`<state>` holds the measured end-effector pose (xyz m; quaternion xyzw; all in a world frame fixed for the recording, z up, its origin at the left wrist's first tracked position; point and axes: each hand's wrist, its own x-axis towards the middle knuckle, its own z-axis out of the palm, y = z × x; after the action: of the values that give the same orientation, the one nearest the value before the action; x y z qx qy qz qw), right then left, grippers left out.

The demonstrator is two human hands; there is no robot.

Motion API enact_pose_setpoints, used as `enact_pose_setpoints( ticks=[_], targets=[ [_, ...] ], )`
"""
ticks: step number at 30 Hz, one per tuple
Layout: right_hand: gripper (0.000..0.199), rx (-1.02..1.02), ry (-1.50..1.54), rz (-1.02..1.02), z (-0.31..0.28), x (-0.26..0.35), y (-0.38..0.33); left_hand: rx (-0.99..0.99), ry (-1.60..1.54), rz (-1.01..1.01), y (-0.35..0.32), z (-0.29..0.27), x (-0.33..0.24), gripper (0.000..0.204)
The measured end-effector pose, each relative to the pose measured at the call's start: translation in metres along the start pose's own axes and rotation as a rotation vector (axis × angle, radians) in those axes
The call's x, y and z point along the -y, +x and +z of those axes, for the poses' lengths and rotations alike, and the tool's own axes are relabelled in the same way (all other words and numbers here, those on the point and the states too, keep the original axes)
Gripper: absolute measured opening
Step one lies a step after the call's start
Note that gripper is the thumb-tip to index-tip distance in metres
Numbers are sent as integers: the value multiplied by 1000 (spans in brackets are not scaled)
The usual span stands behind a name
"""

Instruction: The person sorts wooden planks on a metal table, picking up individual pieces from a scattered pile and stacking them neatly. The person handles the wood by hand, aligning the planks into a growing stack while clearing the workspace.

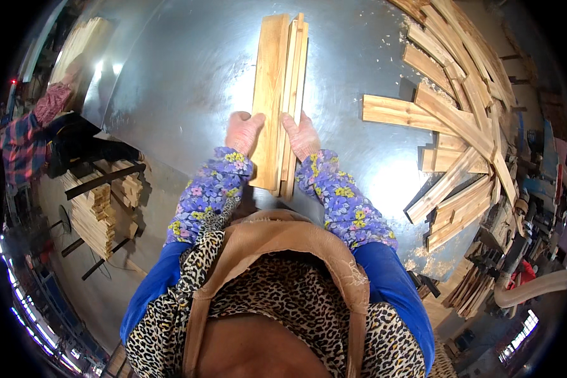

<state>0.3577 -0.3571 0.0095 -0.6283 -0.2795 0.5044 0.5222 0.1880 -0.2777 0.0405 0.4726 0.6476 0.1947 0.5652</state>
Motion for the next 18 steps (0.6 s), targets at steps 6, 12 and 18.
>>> enact_pose_setpoints(
  ticks=[6,12,18],
  targets=[
    [54,64,134,111,8,6,6,366,-124,-187,24,-28,5,54],
    [66,80,121,142,-2,-8,8,228,-485,-128,25,-23,20,54],
    [82,17,-85,178,-5,-19,14,-15,-98,172,46,-127,12,48]
  ],
)
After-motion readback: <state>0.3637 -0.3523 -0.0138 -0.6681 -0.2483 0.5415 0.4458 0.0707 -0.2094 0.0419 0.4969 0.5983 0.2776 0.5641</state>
